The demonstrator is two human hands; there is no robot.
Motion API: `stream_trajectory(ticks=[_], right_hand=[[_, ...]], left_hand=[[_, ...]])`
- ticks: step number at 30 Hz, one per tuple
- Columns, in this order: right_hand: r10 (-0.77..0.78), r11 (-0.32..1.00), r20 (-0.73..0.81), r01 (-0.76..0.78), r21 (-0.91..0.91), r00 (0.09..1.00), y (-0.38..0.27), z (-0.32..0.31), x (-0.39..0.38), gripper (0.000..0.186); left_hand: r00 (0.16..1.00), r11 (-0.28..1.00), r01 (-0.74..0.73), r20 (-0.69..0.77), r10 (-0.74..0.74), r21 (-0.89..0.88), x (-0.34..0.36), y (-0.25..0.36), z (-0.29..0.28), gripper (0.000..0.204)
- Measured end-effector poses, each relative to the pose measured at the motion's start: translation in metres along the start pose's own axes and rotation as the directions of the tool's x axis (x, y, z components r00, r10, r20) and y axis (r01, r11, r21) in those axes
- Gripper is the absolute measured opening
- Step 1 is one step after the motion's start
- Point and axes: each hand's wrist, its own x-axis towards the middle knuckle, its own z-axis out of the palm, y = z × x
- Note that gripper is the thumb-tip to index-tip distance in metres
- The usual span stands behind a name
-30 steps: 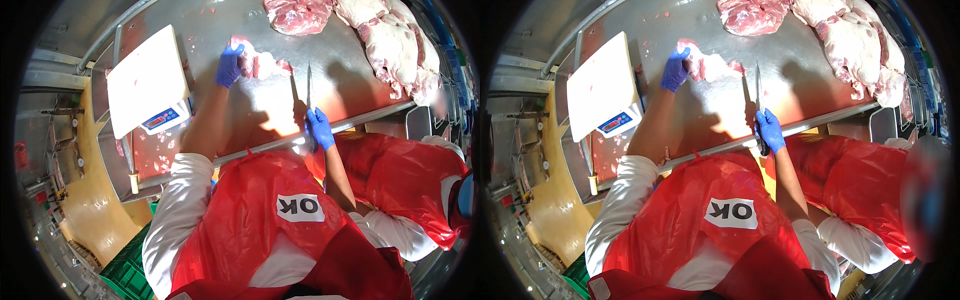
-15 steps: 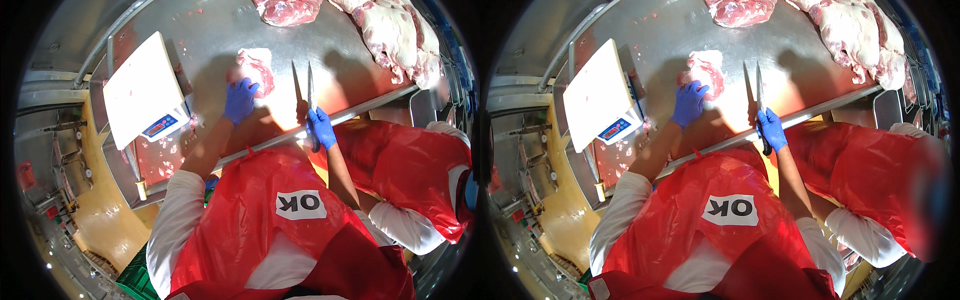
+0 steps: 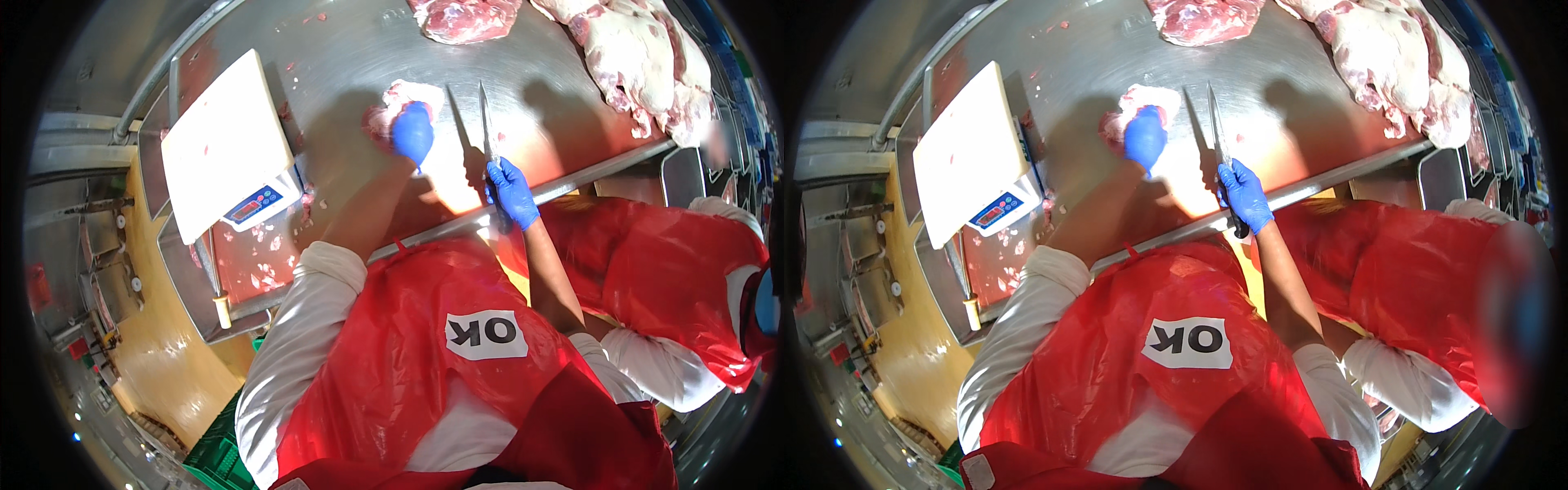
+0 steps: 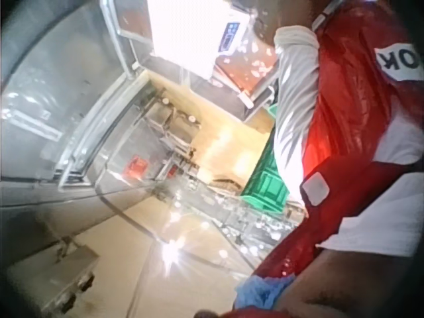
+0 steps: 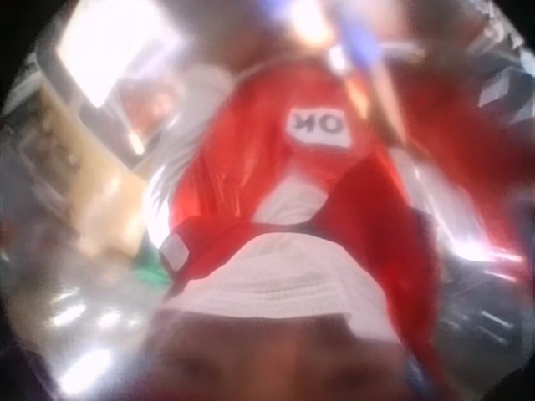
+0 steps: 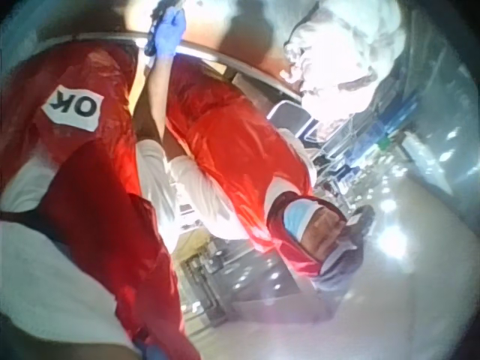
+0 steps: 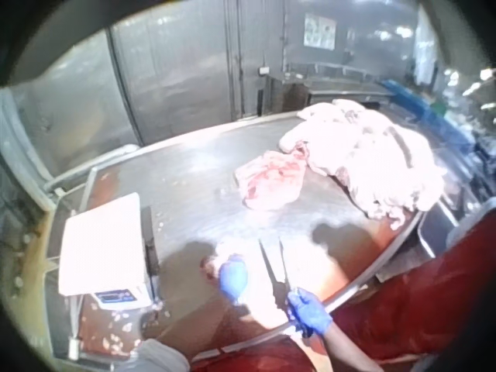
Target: The person cuts large pieces of raw meat into smaller portions using a knife on a stainless steel table. They repeatedly trim fat and separate muscle, placing the cut pieces into a green crate below.
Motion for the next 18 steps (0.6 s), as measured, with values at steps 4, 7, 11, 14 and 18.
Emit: stream_trajectory(ticks=[4, 7, 11, 14, 18], right_hand=[[-0.007, 0.999, -0.032, 0.008, 0.052, 0.999, 0.016, -0.014, -0.007, 0.024], [0.012, 0.999, -0.032, -0.011, 0.033, 0.999, 0.019, -0.019, -0.009, 0.026], [-0.006, 1.000, -0.052, 0.008, 0.029, 0.999, 0.017, -0.029, -0.006, 0.028], [-0.030, 1.000, -0.061, 0.030, -0.002, 0.998, -0.001, -0.024, -0.002, 0.028], [-0.027, 1.000, -0.106, 0.029, 0.010, 0.994, -0.002, -0.032, 0.002, 0.028]], left_hand=[[0.912, 0.201, 0.410, 0.402, -0.081, -0.890, 0.017, -0.052, -0.012, 0.018], [0.829, -0.279, 0.553, 0.552, 0.091, -0.785, 0.044, -0.119, -0.012, 0.017], [0.855, -0.317, 0.503, 0.412, 0.314, -0.804, 0.100, -0.117, -0.086, 0.022], [0.962, 0.011, 0.241, 0.241, 0.131, -0.970, 0.134, -0.114, -0.118, 0.032], [0.863, 0.448, 0.263, 0.416, 0.287, -0.854, 0.129, -0.064, -0.197, 0.036]])
